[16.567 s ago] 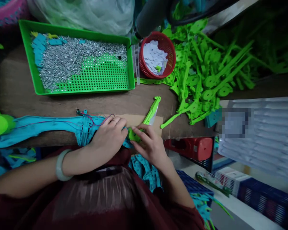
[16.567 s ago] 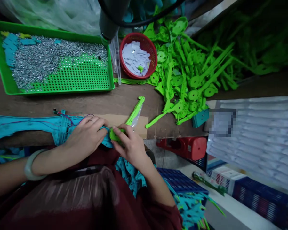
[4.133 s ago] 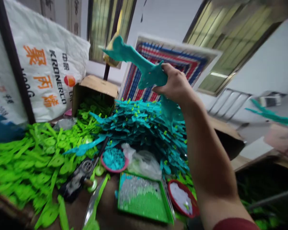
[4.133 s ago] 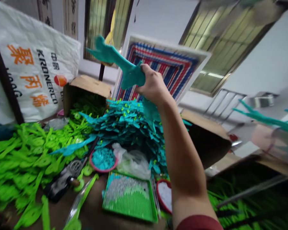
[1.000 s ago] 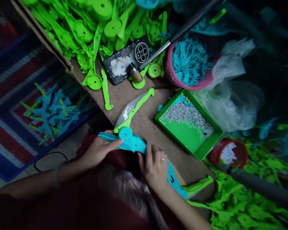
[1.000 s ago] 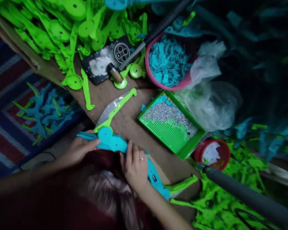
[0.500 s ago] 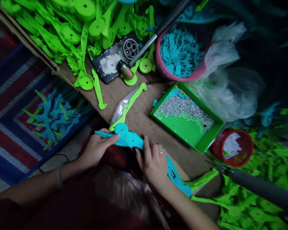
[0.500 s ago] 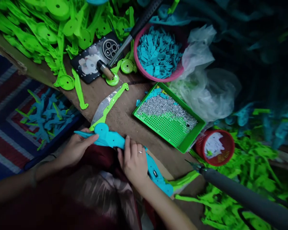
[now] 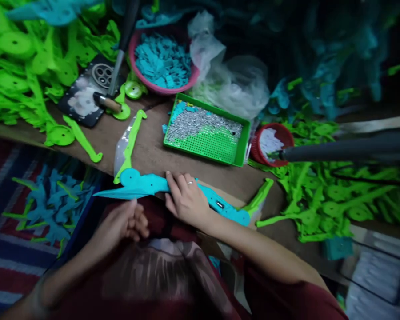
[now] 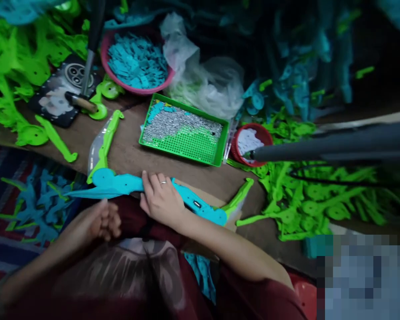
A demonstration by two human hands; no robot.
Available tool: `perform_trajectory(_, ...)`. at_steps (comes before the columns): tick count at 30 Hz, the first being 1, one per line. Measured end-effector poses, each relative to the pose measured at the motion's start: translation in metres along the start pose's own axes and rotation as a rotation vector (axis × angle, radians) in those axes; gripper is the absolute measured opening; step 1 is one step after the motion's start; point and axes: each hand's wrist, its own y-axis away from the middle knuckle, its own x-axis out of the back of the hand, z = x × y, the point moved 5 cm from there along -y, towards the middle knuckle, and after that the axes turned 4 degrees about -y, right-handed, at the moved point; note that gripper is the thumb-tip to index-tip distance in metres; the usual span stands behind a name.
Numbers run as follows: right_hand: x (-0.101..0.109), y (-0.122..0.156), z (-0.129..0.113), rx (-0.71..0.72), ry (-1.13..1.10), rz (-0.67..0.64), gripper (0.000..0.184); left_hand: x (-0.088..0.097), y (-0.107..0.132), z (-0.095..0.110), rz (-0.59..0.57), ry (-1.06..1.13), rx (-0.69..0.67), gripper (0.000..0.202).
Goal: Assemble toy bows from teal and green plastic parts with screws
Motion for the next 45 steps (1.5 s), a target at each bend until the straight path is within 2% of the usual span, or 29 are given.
perform_trajectory(1, 0.002, 0.002, 0.003, -0.006, -0.078, 0.014, 0.053, -0.004, 0.006, 0.009, -0.057, -0.212, -0.13, 0.043)
perform_trajectory(2, 0.004, 0.003, 0.006, -0.012, -0.175, 0.042, 0.052, -0.01, 0.011, 0.022, -0.086, -0.427, -0.342, 0.035)
perform_trajectory(4, 0.01, 0.007, 0.015, -0.02, -0.401, 0.132, 0.048, -0.032, 0.02, 0.047, -0.093, -0.811, -0.907, 0.011)
perform_trajectory(5, 0.012, 0.009, 0.021, -0.034, -0.518, 0.184, 0.046, -0.046, 0.022, 0.053, -0.082, -0.959, -1.172, 0.007)
perform_trajectory(6, 0.013, 0.01, 0.027, -0.06, -0.628, 0.235, 0.043, -0.061, 0.02, 0.054, -0.077, -1.086, -1.377, 0.016)
perform_trajectory(7, 0.013, 0.011, 0.033, -0.099, -0.731, 0.283, 0.041, -0.074, 0.014, 0.052, -0.063, -1.193, -1.51, 0.024)
perform_trajectory(9, 0.011, 0.013, 0.044, -0.204, -0.922, 0.368, 0.037, -0.095, -0.004, 0.046, -0.012, -1.321, -1.617, 0.033)
perform_trajectory(11, 0.01, 0.016, 0.053, -0.311, -1.088, 0.404, 0.036, -0.105, -0.018, 0.04, 0.03, -1.347, -1.64, 0.033)
perform_trajectory(13, 0.014, 0.027, 0.067, -0.415, -1.159, 0.452, 0.034, -0.107, -0.024, 0.036, 0.036, -1.339, -1.658, 0.032)
perform_trajectory(15, 0.029, 0.05, 0.094, -0.56, -1.066, 0.659, 0.03, -0.105, -0.025, 0.035, 0.02, -1.341, -1.678, 0.032)
perform_trajectory(17, 0.053, 0.078, 0.129, -0.704, -0.849, 0.952, 0.026, -0.103, -0.024, 0.035, -0.016, -1.342, -1.711, 0.032)
perform_trajectory(18, 0.065, 0.087, 0.145, -0.732, -0.756, 1.042, 0.027, -0.103, -0.024, 0.037, -0.03, -1.332, -1.723, 0.033)
perform_trajectory(19, 0.076, 0.09, 0.159, -0.718, -0.71, 1.067, 0.033, -0.103, -0.025, 0.038, -0.034, -1.313, -1.729, 0.033)
perform_trajectory(22, 0.107, 0.064, 0.182, -0.51, -0.802, 0.899, 0.054, -0.104, -0.028, 0.045, -0.017, -1.251, -1.721, 0.035)
perform_trajectory(24, 0.128, 0.037, 0.181, -0.385, -0.867, 0.85, 0.049, -0.106, -0.03, 0.046, 0.004, -1.254, -1.721, 0.034)
perform_trajectory(27, 0.146, 0.0, 0.175, -0.255, -0.924, 0.96, 0.034, -0.108, -0.033, 0.043, 0.06, -1.296, -1.743, 0.03)
perform_trajectory(29, 0.138, -0.023, 0.174, -0.186, -0.966, 1.013, 0.032, -0.108, -0.036, 0.038, 0.082, -1.286, -1.765, 0.028)
perform_trajectory(32, 0.104, -0.05, 0.18, -0.19, -0.961, 1.028, 0.033, -0.106, -0.041, 0.031, 0.1, -1.258, -1.796, 0.027)
perform_trajectory(35, 0.071, -0.063, 0.183, -0.21, -0.989, 1.041, 0.028, -0.106, -0.046, 0.027, 0.136, -1.274, -1.838, 0.026)
perform_trajectory(38, 0.056, -0.068, 0.179, -0.181, -1.007, 1.066, 0.025, -0.107, -0.045, 0.024, 0.132, -1.271, -1.855, 0.028)
perform_trajectory(45, 0.05, -0.07, 0.179, -0.162, -1.055, 1.06, 0.027, -0.112, -0.042, 0.019, 0.088, -1.134, -1.536, 0.027)
